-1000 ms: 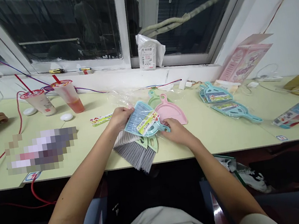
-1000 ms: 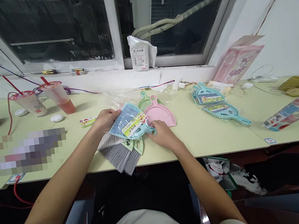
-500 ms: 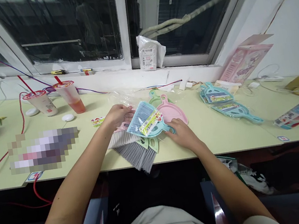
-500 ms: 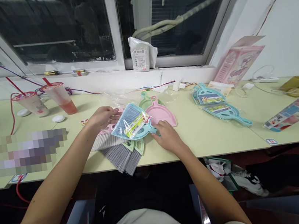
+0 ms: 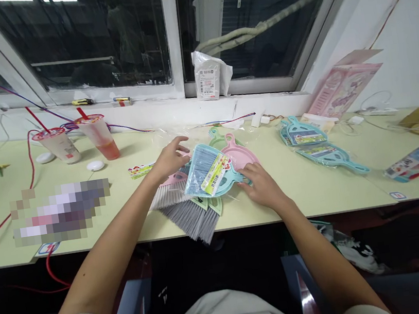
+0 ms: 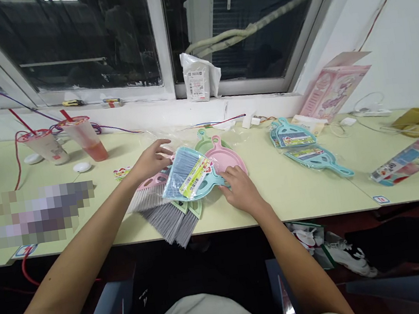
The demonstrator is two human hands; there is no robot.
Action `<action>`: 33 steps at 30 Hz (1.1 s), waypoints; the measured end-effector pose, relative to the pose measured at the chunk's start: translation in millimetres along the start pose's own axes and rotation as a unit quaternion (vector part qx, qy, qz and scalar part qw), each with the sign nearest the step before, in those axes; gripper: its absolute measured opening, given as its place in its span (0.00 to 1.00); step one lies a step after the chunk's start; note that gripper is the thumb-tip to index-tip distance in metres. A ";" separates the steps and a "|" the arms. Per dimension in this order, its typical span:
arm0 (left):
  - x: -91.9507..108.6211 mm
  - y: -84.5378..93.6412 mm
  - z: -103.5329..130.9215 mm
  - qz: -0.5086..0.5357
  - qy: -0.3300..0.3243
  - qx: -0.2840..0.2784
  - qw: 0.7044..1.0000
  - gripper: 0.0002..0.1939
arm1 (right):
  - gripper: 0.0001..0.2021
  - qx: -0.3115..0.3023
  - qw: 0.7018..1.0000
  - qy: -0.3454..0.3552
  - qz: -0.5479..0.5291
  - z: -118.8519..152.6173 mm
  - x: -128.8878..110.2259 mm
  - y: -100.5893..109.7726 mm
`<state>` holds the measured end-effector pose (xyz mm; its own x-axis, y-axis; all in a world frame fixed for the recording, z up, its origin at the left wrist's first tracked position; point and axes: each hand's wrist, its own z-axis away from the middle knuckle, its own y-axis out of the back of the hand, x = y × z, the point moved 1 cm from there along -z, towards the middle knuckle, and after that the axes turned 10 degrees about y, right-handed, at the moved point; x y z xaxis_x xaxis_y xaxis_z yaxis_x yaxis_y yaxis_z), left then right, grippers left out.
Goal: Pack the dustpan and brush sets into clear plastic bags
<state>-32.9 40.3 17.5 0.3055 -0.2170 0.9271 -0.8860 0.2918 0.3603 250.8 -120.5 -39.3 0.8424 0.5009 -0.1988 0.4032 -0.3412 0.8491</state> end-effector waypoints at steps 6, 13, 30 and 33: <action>11.0 1.9 -13.0 -0.051 0.014 -0.028 0.998 0.06 | 0.17 0.020 0.999 0.037 -0.006 1.6 5.9 -4.2; 7.0 13.0 -16.1 0.106 0.140 -0.006 0.984 0.11 | 0.18 0.012 0.999 0.030 0.010 4.4 14.4 -5.1; -24.3 30.1 -20.3 -0.193 0.078 -0.019 0.978 0.04 | 0.16 0.055 0.996 -0.059 0.035 -13.3 -64.7 -37.5; -35.6 34.2 -23.6 -0.261 0.024 -0.028 0.965 0.08 | 0.18 -0.002 0.997 -0.067 0.030 -18.0 -94.5 -38.4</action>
<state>-65.9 80.0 -0.7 0.7221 -0.3049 0.6209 -0.5873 0.2040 0.7832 149.3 -140.4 -44.3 0.9055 0.3682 -0.2110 0.3494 -0.3649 0.8630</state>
